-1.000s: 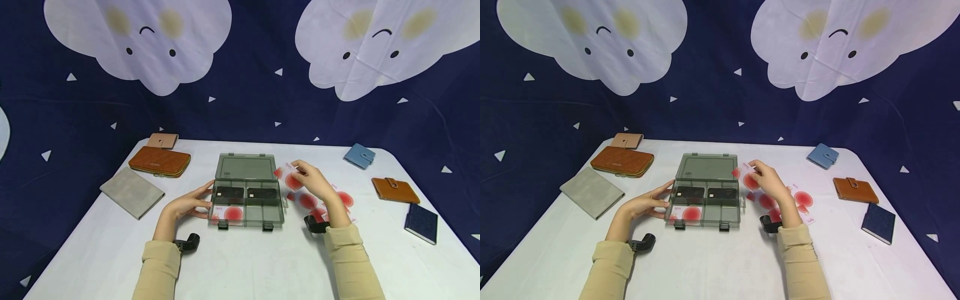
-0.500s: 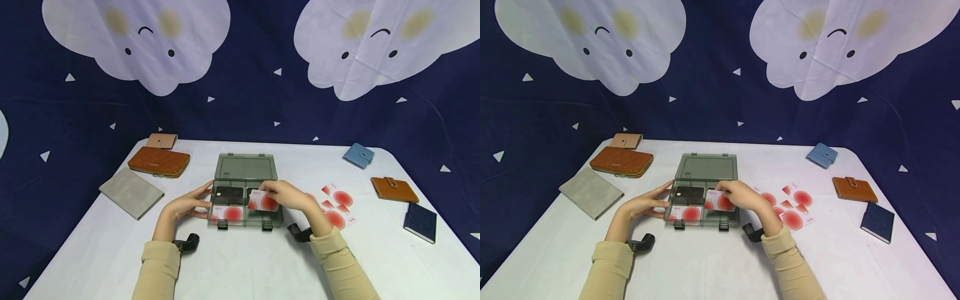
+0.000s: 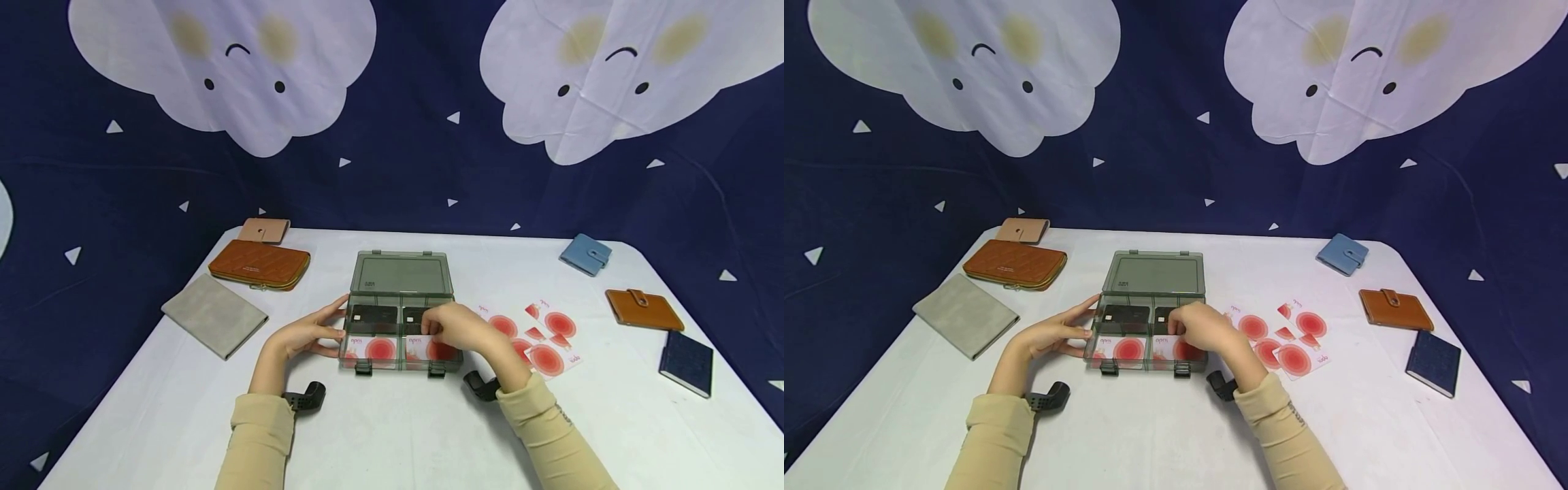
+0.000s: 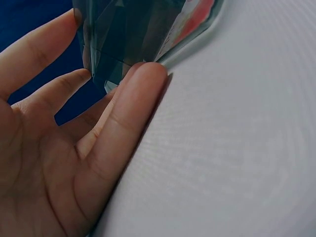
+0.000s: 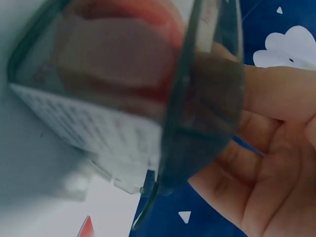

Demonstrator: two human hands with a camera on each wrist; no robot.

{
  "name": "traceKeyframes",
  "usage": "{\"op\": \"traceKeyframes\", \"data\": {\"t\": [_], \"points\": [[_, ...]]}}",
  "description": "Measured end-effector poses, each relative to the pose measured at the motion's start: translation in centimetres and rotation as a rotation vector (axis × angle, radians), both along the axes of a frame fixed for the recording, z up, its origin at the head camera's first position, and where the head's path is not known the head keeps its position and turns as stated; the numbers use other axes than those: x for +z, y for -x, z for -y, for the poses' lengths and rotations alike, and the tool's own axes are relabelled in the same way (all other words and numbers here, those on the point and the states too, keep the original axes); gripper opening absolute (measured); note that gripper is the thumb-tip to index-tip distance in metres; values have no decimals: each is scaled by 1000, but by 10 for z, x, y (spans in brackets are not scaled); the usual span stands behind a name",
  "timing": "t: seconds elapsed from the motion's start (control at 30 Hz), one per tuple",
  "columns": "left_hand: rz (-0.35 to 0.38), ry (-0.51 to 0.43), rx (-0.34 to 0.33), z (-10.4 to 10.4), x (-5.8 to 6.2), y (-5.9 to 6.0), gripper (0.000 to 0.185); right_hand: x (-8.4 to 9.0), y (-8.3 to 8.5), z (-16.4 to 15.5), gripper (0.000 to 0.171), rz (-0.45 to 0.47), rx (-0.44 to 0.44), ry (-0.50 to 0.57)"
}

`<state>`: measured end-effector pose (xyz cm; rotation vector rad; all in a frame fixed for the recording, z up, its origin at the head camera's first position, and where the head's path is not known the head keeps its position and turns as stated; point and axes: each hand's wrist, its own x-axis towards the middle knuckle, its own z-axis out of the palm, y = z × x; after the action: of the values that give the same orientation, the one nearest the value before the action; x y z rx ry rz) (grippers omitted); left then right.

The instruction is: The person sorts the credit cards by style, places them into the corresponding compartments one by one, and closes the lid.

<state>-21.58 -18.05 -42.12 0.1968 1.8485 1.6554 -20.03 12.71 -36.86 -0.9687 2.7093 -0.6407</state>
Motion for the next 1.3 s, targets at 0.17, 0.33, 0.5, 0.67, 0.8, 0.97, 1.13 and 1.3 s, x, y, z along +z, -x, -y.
{"op": "traceKeyframes", "data": {"t": [0.17, 0.33, 0.5, 0.67, 0.8, 0.97, 1.13, 1.3], "points": [[2, -13, -4, 0, -1, 0, 83, 0, -5, 3, 12, -96, -17, -96], [-4, -16, -6, 1, -2, 1, 83, 0, -12, -1, 16, -143, -23, -143], [-10, -10, -3, 2, -3, 1, 83, 0, -14, -9, 21, -194, 49, -85], [-12, -11, -3, 1, -2, 0, 83, -4, -8, -28, 21, -203, 62, 102], [-4, -19, 5, 0, -1, 0, 83, -10, -2, -54, 19, -172, -63, 198], [-8, -14, 7, 0, -1, -1, 83, -17, 6, -85, 20, -136, -224, 151], [-12, -4, 0, 0, -1, 0, 82, -21, 13, -103, 32, -60, -334, 23], [-11, -8, -3, 0, -1, 0, 82, -23, 17, -110, 42, 34, -400, -85]]}}
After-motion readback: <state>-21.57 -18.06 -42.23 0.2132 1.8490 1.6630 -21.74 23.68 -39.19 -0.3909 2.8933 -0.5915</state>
